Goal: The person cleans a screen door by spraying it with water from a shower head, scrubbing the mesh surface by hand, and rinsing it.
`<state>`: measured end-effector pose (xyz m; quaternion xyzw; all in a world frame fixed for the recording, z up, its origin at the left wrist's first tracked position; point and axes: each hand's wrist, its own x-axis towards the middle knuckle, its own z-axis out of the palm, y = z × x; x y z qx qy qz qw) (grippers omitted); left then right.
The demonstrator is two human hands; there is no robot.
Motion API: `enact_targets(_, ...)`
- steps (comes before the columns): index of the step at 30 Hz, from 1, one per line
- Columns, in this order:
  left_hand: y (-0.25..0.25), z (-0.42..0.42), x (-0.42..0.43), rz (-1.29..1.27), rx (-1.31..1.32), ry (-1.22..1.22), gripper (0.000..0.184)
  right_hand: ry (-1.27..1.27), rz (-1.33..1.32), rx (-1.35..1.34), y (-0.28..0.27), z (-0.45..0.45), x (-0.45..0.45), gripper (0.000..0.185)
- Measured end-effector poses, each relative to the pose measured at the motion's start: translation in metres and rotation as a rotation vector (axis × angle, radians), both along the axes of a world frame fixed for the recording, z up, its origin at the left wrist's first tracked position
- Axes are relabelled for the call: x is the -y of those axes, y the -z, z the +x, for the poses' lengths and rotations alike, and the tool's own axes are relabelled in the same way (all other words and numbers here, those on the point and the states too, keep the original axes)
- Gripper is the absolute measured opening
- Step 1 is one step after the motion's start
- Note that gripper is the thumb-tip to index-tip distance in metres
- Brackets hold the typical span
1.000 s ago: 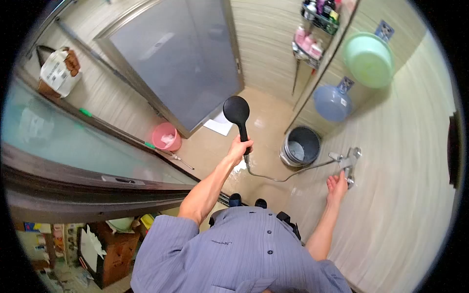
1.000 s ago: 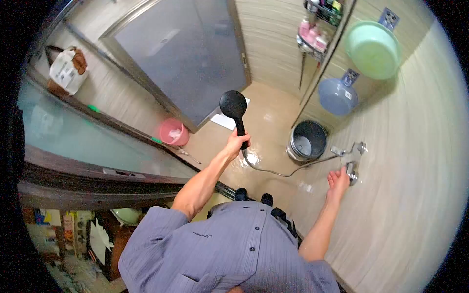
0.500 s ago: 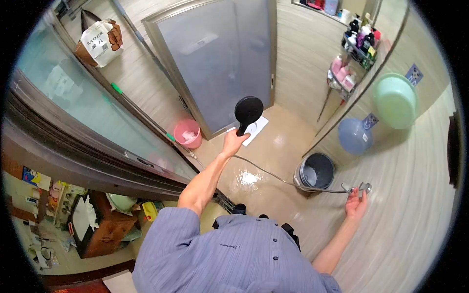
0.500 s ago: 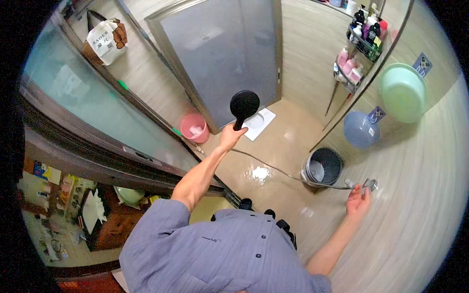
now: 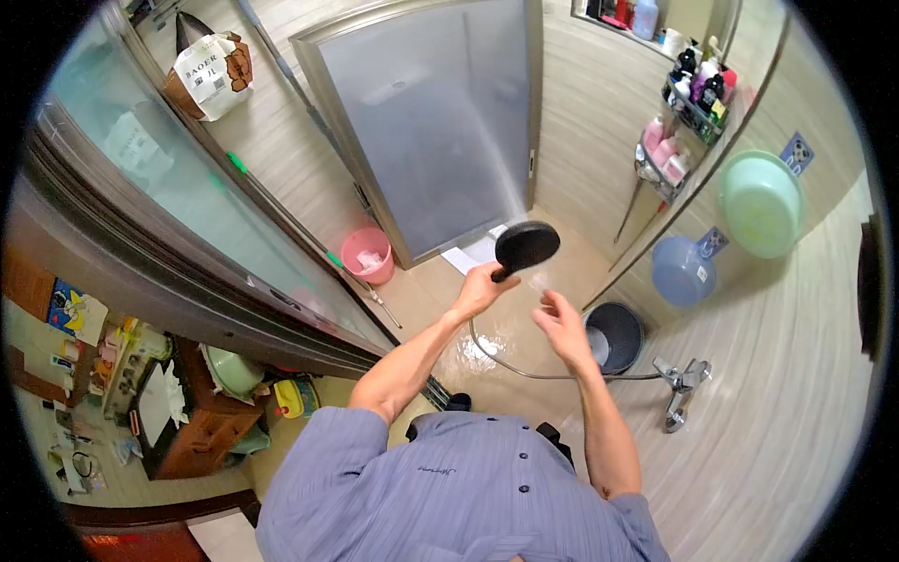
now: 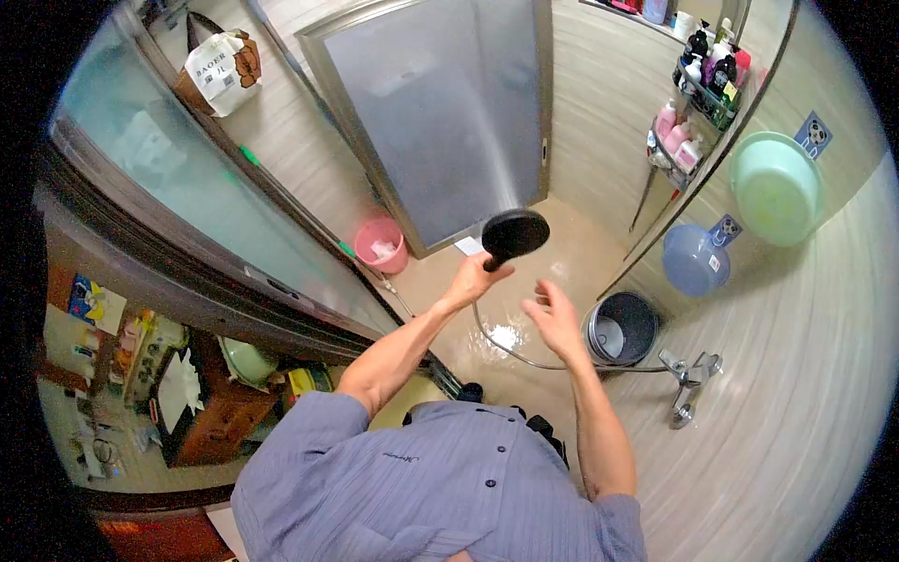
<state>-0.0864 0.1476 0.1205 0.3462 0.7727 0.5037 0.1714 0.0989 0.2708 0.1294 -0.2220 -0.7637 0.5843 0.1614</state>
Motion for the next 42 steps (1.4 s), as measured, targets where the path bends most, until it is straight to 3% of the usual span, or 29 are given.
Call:
enact_targets(2,0.006,0.011,-0.004,0.055,0.030,0.046,0.028,-0.014,0.121,-0.038,-0.005,-0.023,0.017,0.063)
enact_targets(4,0.013,0.023,-0.004,0.170,0.230,0.132,0.015,0.018,0.140,-0.078,-0.004,-0.037,0.029,0.053)
enact_targets(6,0.005,0.033,0.004,0.161,0.152,0.178,0.011,0.086,0.114,-0.167,-0.011,-0.045,0.046,0.034)
enact_targets(7,0.003,0.037,0.006,0.151,0.077,0.227,0.011,0.087,0.114,-0.170,-0.014,-0.045,0.050,0.034)
enact_targets(8,0.007,0.038,0.003,0.068,0.009,0.200,0.018,0.106,0.112,-0.155,-0.017,-0.042,0.050,0.035)
enact_targets(15,-0.002,0.056,-0.003,0.142,0.004,0.135,0.027,0.196,0.126,-0.154,-0.018,-0.044,0.028,0.033)
enact_targets(20,0.028,0.043,-0.002,-0.118,-0.088,0.004,0.053,0.185,0.249,-0.153,-0.031,-0.055,-0.025,0.030)
enact_targets(26,0.077,0.029,0.027,-0.227,-0.151,-0.129,0.052,0.171,0.533,-0.237,-0.078,-0.074,-0.094,0.035)
enact_targets(30,0.094,0.037,0.056,-0.265,-0.214,-0.192,0.051,0.162,0.594,-0.295,-0.113,-0.085,-0.117,0.034)
enact_targets(37,0.111,0.070,0.116,-0.456,-0.096,-0.310,0.057,0.157,0.595,-0.440,-0.139,-0.095,-0.138,0.034)
enact_targets(40,0.123,0.080,0.135,-0.550,-0.059,-0.349,0.057,0.175,0.618,-0.272,-0.138,-0.097,-0.139,0.034)
enact_targets(42,0.131,0.079,0.140,-0.599,-0.033,-0.370,0.057,0.182,0.627,-0.311,-0.140,-0.096,-0.136,0.034)
